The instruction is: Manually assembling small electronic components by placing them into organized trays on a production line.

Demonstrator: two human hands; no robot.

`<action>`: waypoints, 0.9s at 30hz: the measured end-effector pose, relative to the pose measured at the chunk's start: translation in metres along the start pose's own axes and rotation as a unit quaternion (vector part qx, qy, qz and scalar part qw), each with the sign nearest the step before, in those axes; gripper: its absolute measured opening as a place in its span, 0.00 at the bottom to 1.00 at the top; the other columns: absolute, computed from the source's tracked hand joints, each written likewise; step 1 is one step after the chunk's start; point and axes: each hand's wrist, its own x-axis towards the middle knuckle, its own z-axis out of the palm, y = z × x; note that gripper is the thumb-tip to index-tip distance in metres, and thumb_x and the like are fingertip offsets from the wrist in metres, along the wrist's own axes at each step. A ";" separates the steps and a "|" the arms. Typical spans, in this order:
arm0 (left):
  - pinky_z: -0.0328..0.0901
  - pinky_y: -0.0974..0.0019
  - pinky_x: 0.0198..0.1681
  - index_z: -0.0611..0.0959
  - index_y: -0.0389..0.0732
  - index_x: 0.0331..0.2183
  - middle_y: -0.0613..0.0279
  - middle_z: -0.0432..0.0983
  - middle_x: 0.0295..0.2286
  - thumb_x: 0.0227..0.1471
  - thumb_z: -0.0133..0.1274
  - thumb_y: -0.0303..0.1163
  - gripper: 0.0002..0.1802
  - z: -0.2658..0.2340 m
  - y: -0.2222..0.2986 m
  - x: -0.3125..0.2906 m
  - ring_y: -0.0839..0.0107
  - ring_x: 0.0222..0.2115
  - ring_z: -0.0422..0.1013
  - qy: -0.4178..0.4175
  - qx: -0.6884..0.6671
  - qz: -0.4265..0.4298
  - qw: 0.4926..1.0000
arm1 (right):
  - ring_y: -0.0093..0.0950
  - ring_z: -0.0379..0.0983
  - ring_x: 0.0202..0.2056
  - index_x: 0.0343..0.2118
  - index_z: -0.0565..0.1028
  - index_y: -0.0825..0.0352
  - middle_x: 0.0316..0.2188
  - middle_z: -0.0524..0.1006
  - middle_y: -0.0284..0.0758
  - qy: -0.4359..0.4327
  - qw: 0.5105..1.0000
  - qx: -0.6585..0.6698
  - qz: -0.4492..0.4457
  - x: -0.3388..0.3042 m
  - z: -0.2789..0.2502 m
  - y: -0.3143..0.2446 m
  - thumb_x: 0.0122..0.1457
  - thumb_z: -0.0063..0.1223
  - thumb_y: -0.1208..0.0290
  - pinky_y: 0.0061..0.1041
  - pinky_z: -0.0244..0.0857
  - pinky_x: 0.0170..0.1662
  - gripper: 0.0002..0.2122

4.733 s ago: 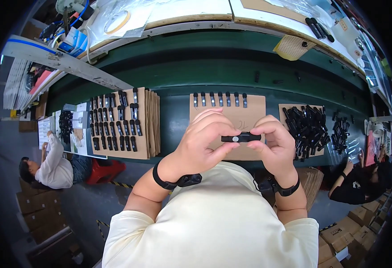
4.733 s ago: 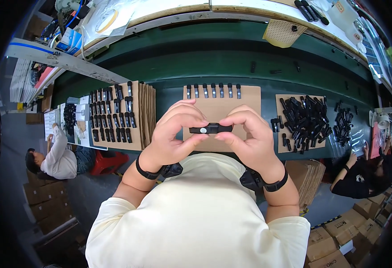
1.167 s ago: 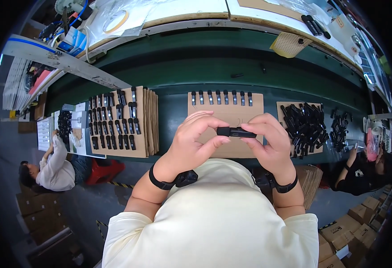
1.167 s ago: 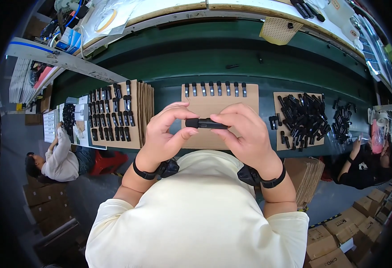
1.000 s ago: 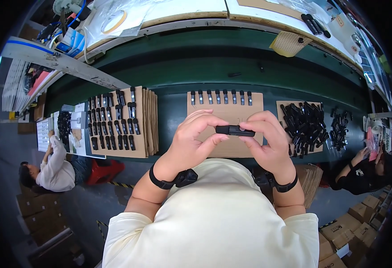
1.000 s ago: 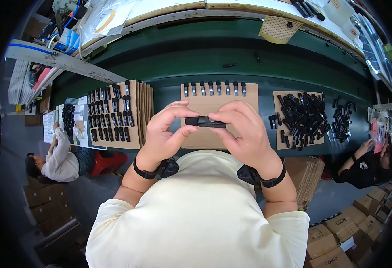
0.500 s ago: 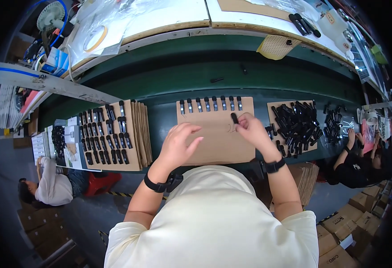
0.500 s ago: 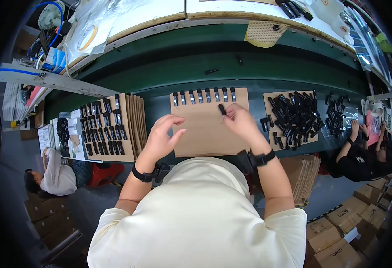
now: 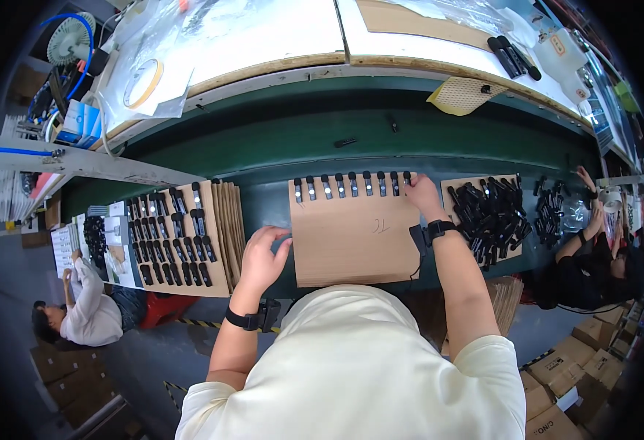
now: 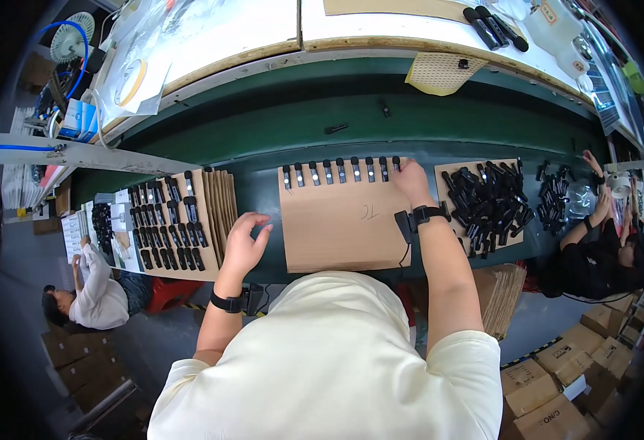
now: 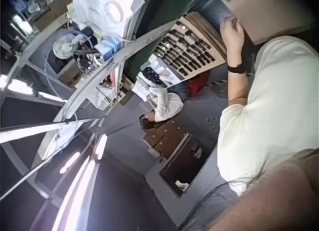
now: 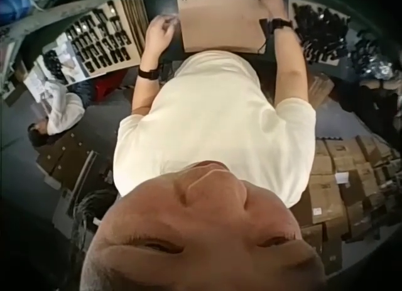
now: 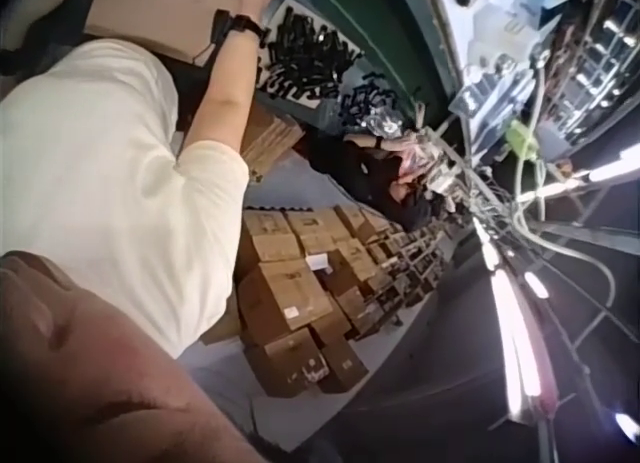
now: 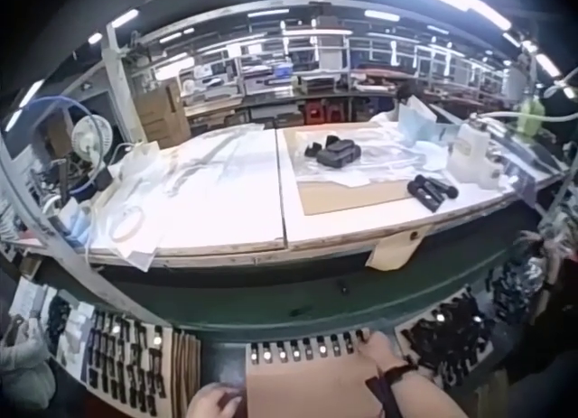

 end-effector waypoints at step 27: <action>0.68 0.63 0.36 0.80 0.33 0.32 0.52 0.76 0.30 0.49 0.56 0.25 0.07 0.030 -0.076 0.058 0.60 0.31 0.74 -0.003 0.000 -0.056 0.998 | 0.43 0.72 0.43 0.38 0.73 0.66 0.41 0.74 0.44 -0.020 0.995 0.000 -0.102 0.038 -0.035 -0.055 0.51 0.57 0.67 0.36 0.67 0.48 0.13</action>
